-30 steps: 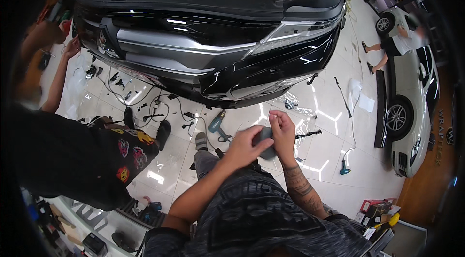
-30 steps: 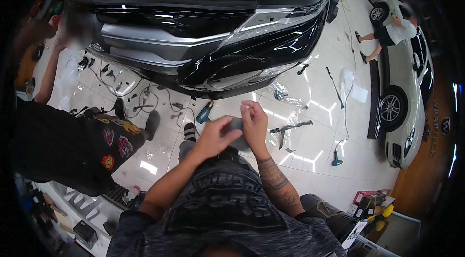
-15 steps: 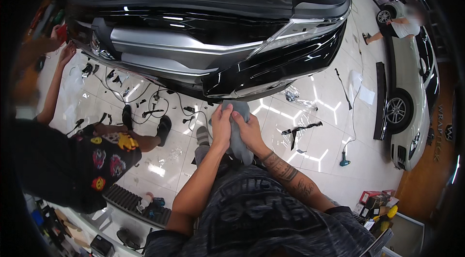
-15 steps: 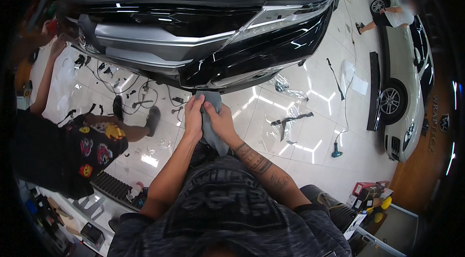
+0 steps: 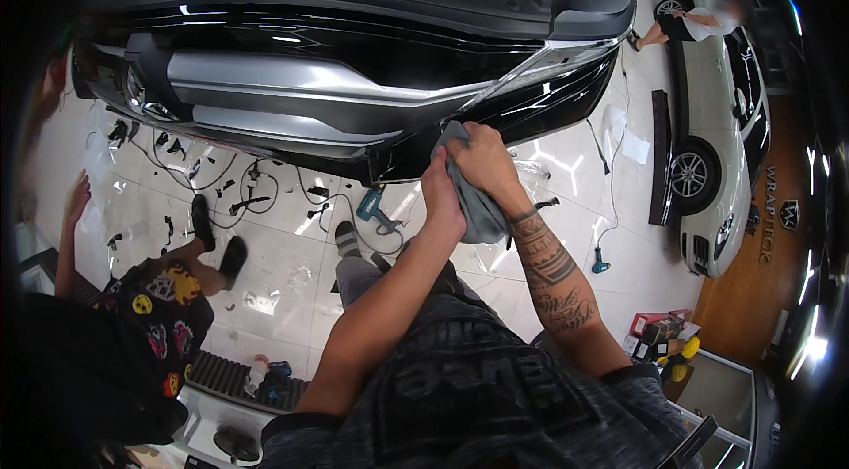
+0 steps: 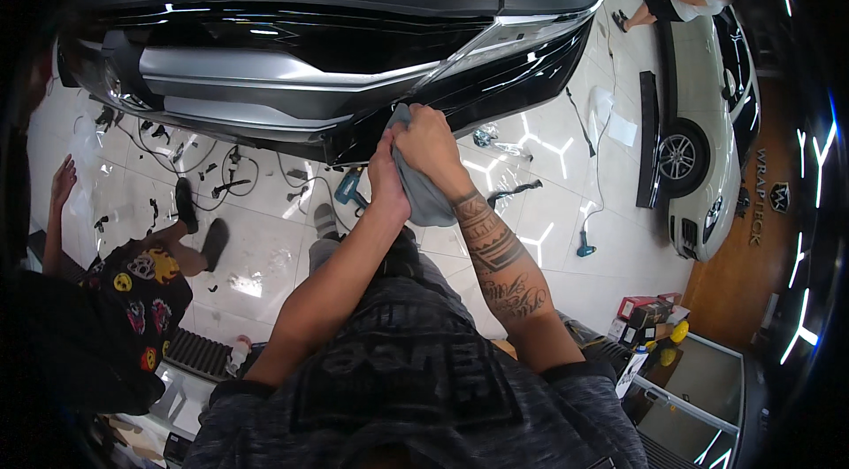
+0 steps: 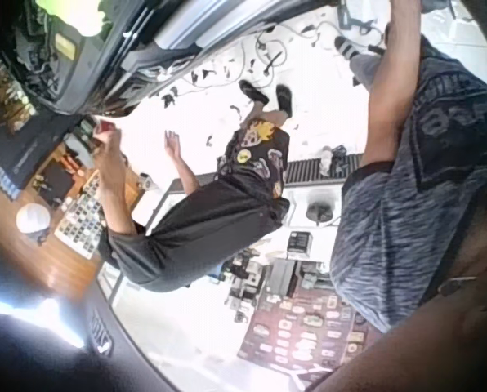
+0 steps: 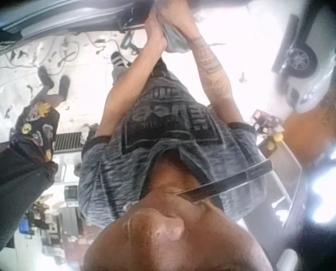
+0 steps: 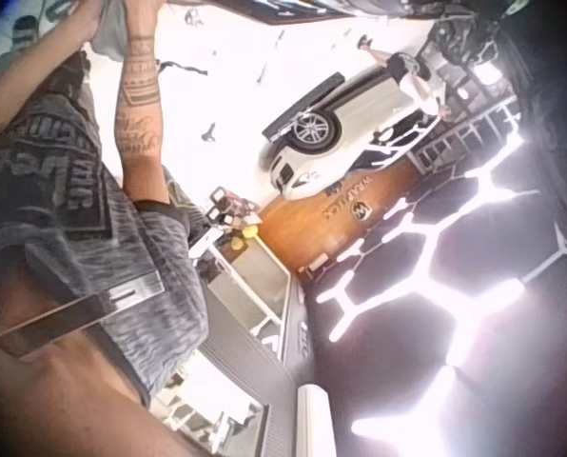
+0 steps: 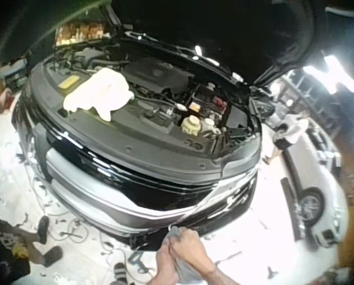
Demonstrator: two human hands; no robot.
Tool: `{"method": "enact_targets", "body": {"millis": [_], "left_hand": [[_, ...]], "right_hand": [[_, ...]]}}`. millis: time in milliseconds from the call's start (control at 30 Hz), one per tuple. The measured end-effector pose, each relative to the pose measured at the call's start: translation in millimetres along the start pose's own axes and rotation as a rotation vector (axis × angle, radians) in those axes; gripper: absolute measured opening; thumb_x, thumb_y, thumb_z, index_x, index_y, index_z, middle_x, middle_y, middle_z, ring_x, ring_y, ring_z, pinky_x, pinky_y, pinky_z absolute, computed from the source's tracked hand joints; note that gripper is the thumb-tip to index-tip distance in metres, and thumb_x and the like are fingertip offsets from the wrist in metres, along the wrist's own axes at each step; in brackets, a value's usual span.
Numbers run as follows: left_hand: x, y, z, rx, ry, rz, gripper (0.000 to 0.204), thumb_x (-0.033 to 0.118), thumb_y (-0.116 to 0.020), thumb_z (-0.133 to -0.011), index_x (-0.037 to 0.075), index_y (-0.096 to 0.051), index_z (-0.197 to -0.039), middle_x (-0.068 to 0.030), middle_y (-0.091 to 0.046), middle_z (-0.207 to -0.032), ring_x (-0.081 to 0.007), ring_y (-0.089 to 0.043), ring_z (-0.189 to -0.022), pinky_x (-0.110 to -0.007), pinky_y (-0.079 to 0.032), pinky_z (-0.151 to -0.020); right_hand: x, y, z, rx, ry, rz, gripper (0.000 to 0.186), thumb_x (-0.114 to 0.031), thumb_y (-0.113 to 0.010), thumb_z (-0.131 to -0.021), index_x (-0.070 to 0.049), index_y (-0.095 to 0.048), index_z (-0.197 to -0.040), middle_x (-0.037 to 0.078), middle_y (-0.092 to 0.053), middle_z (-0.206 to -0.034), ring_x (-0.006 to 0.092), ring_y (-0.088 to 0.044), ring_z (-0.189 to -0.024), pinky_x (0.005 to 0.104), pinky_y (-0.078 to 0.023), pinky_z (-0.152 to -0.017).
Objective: The person applies a protective film to the front bumper of a black car. They use a squeegee to smooth the film, a heat gun to warm and conform it to the contours, and a cloth to wipe the surface. Another person assists by holding the film in place.
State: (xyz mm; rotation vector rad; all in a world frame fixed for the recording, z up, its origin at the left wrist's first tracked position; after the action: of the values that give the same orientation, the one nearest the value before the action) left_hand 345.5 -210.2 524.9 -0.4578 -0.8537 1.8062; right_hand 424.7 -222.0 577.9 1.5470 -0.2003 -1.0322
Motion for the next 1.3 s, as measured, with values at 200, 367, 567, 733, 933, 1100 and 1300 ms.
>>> {"method": "enact_targets", "body": {"millis": [200,367,567,733,933,1100,1300], "left_hand": [[8.6,-0.4,-0.7,0.080,-0.033,-0.049,0.040,0.037,-0.042,-0.099,0.005,-0.053,-0.121,-0.0101,-0.059,-0.117,-0.0226,-0.058,-0.107,-0.037,-0.047,-0.092],[13.0,-5.1,-3.3,0.119,-0.006,-0.004,0.042,0.035,-0.041,-0.098,0.005,-0.051,-0.125,-0.0109,-0.058,-0.121,-0.0256,-0.058,-0.109,-0.040,-0.047,-0.095],[19.0,11.7,-9.9,0.103,0.025,0.095,0.040,0.033,-0.046,-0.097,0.003,-0.051,-0.123,-0.0120,-0.059,-0.118,-0.0267,-0.060,-0.104,-0.040,-0.049,-0.091],[33.5,13.0,11.6,0.083,-0.036,-0.038,0.041,0.034,-0.046,-0.097,0.004,-0.052,-0.123,-0.0115,-0.059,-0.119,-0.0264,-0.060,-0.106,-0.040,-0.049,-0.093],[56.5,50.2,3.3,0.055,0.039,-0.129,0.041,0.034,-0.054,-0.094,0.002,-0.054,-0.120,-0.0130,-0.060,-0.118,-0.0255,-0.061,-0.104,-0.039,-0.050,-0.091],[68.9,66.4,-7.5,0.082,0.112,-0.202,0.041,0.032,-0.060,-0.091,-0.001,-0.057,-0.116,-0.0135,-0.063,-0.112,-0.0252,-0.063,-0.099,-0.038,-0.052,-0.086],[84.0,76.1,-16.6,0.104,0.148,-0.240,0.039,0.029,-0.064,-0.089,0.000,-0.058,-0.114,-0.0132,-0.064,-0.111,-0.0252,-0.063,-0.098,-0.038,-0.052,-0.083]], "right_hand": [[-4.4,-0.8,-17.9,-0.318,-0.165,-0.074,0.047,-0.025,-0.057,-0.080,0.009,-0.061,-0.112,0.031,-0.058,-0.114,0.0445,-0.057,-0.104,0.0425,-0.044,-0.094],[7.5,-13.5,-29.1,-0.287,0.369,0.367,0.036,-0.023,-0.058,-0.079,0.008,-0.067,-0.094,0.026,-0.064,-0.104,0.0417,-0.059,-0.102,0.0419,-0.049,-0.088],[-23.9,-16.2,-24.9,-0.258,0.185,0.240,0.029,-0.020,-0.059,-0.078,0.008,-0.068,-0.081,0.023,-0.066,-0.088,0.0421,-0.061,-0.096,0.0438,-0.052,-0.081],[-34.7,-24.9,-10.2,-0.221,-0.092,-0.012,0.032,-0.022,-0.059,-0.079,0.009,-0.066,-0.081,0.029,-0.063,-0.096,0.0445,-0.058,-0.099,0.0449,-0.048,-0.087],[-43.4,-40.9,0.3,-0.258,-0.131,-0.111,0.032,-0.023,-0.060,-0.079,0.008,-0.066,-0.082,0.029,-0.062,-0.101,0.0448,-0.056,-0.104,0.0460,-0.046,-0.090],[-48.9,-47.2,14.2,-0.143,-0.216,-0.176,0.038,-0.023,-0.055,-0.080,0.014,-0.063,-0.085,0.034,-0.061,-0.093,0.0462,-0.060,-0.094,0.0461,-0.048,-0.085],[-56.9,-54.9,16.5,-0.111,-0.265,-0.228,0.038,-0.023,-0.056,-0.080,0.014,-0.062,-0.084,0.034,-0.061,-0.092,0.0471,-0.060,-0.094,0.0465,-0.048,-0.085]]}}
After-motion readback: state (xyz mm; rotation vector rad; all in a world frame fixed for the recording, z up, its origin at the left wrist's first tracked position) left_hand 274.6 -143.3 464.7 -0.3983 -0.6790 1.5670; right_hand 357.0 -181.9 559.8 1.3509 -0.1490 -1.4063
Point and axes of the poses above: each hand's wrist, its own z-axis away from the middle knuckle, its own y-axis out of the back of the hand, x = y × z, the point moved 1 cm from there along -z, towards the middle knuckle
